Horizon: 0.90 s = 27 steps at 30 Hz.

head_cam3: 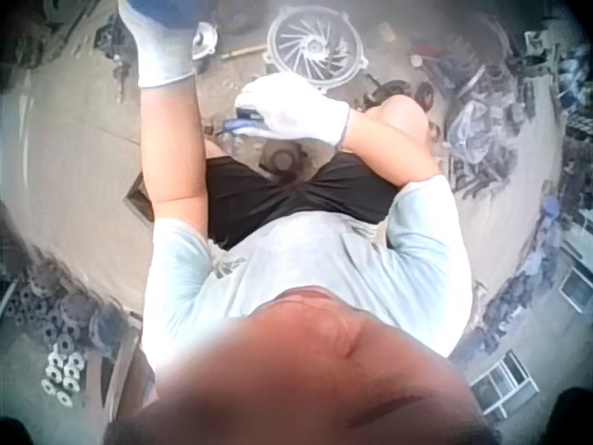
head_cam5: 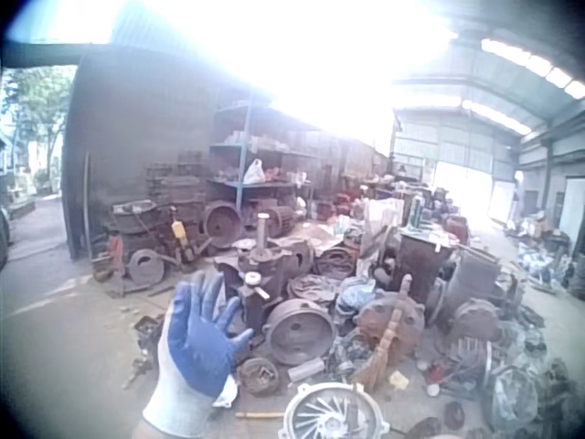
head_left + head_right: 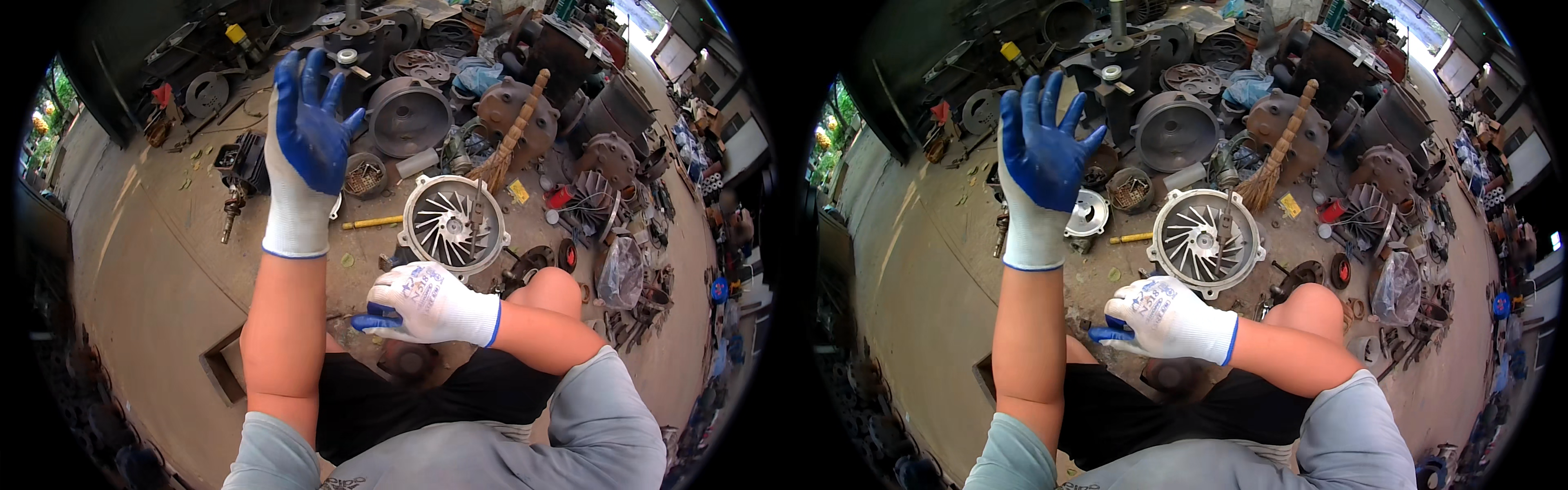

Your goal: The person walks through a cluttered workshop, puts on gloves, and then sits on the floor to clean a circular metal mechanical part with a brush. The person scrubs the part's surface and edges repeatedly.

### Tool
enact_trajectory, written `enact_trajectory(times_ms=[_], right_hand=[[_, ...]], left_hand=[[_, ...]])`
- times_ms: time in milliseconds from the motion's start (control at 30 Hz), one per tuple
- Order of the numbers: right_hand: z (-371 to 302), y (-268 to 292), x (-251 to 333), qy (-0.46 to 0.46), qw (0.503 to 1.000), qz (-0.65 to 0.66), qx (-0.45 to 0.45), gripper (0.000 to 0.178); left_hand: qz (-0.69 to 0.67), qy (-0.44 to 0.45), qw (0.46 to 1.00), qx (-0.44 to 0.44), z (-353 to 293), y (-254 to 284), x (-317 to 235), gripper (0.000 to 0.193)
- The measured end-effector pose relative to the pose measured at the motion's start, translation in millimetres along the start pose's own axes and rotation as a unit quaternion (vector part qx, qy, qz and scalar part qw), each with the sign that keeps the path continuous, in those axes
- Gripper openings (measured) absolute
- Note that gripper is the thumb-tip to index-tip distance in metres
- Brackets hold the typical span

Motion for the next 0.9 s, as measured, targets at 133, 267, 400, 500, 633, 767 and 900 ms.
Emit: enact_trajectory(times_ms=[133, 267, 400, 500, 633, 767, 900], right_hand=[[-44, 71, -11, -0.013, 0.996, 0.03, -0.086, 0.04], [-85, 134, -61, -0.061, 0.953, 0.026, -0.297, 0.115], [-97, 148, -115, -0.005, 0.815, 0.379, -0.439, 0.123], [-90, 135, -112, -0.057, 0.54, 0.535, -0.647, 0.079], [-78, 110, -98, -0.069, 0.379, 0.765, -0.516, 0.055], [-97, 99, -105, -0.08, 0.378, 0.778, -0.496, 0.039], [-107, 97, -108, -0.085, 0.415, 0.771, -0.476, 0.034]], left_hand=[[-0.108, 0.048, 0.993, 0.008, -11, 28, -5, 0.079], [-0.262, 0.205, 0.935, 0.126, -15, 26, 27, 0.051], [0.411, 0.129, 0.877, 0.215, -102, -72, 71, 0.032], [0.461, 0.134, 0.832, 0.278, -164, -109, 114, 0.045], [0.432, 0.165, 0.843, 0.275, -191, -111, 137, 0.044], [0.419, 0.094, 0.841, 0.33, -192, -116, 136, 0.032], [0.559, 0.004, 0.72, 0.412, -192, -109, 137, 0.02]])
Point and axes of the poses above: each hand's wrist, its own z-axis towards the middle knuckle, its own y-axis out of the back of the hand, x = y × z, the point moved 4 cm from there along z, towards the middle knuckle, and after that the axes turned 5 degrees about y, right-handed, at the moved point
